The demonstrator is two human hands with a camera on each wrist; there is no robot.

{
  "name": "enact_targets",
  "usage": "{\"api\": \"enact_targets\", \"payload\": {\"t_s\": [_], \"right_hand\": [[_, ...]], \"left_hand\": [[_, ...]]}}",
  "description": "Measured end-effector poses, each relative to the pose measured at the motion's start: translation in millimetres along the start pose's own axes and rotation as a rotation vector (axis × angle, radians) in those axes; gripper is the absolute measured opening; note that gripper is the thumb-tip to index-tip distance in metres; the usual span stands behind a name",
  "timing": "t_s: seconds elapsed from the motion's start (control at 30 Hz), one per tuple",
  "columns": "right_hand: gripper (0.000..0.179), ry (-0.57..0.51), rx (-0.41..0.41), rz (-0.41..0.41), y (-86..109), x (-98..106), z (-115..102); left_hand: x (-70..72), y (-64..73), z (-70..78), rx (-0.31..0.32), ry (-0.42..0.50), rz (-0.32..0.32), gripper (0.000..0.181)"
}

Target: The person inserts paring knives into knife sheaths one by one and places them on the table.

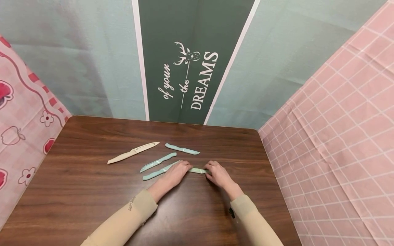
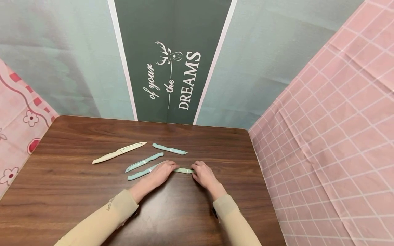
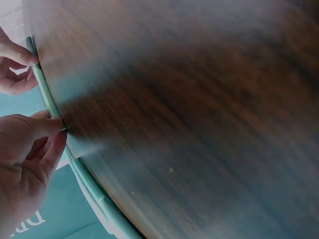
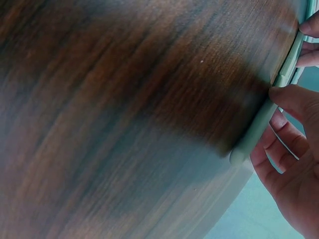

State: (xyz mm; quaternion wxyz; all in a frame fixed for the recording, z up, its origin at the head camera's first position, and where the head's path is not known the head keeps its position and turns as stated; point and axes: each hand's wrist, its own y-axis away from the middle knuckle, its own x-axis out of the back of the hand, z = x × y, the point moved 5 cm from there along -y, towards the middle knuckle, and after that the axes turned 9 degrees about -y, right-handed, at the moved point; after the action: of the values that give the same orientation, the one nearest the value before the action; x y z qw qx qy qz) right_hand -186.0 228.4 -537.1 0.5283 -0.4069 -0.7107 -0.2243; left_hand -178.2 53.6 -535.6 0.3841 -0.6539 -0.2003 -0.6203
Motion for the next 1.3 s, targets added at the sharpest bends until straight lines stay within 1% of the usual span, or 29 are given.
{"api": "enact_targets", "payload": {"t_s": [0.2,0.33,0.47,0.57,0.67,0.83,0.97,1.03,1.13,1.23,1.3], "right_hand": [[0.019,-0.006,0.0,0.002,0.4,0,1],[0.019,-0.009,-0.011,-0.01,0.7,-1,2],[0.019,-0.022,-0.018,-0.01,0.6,-1,4],[0.02,-0.024,-0.018,0.005,0.7,1,6],[0.023,-0.023,-0.023,0.027,0.6,3,7],[0.034,-0.03,-0.075,0.078,0.3,12,8],[0.042,-0.018,-0.101,0.143,0.8,23,9],[0.045,0.007,-0.115,0.167,1.7,28,10],[0.052,0.052,-0.147,0.178,3.2,32,13],[0.063,0.086,-0.179,0.186,4.1,36,16],[0.07,0.091,-0.203,0.196,4.5,38,17]], "left_hand": [[0.3,1.4,0.5,0.0,-0.004,-0.003,0.027],[3.9,4.3,0.8,0.006,-0.001,0.035,0.028],[12.8,9.4,-3.3,0.052,0.014,0.09,0.029],[19.9,14.5,-9.3,0.1,0.033,0.11,0.029],[26.2,20.8,-17.3,0.127,0.068,0.131,0.027],[35.5,35.3,-39.3,0.171,0.114,0.201,0.029],[45.2,47.9,-62.0,0.208,0.082,0.251,0.036],[51.1,54.2,-73.2,0.23,0.05,0.262,0.04],[59.6,63.7,-90.4,0.278,0.0,0.26,0.045],[66.9,74.2,-108.8,0.343,-0.018,0.222,0.049],[70.5,82.3,-121.8,0.394,-0.014,0.194,0.052]]}}
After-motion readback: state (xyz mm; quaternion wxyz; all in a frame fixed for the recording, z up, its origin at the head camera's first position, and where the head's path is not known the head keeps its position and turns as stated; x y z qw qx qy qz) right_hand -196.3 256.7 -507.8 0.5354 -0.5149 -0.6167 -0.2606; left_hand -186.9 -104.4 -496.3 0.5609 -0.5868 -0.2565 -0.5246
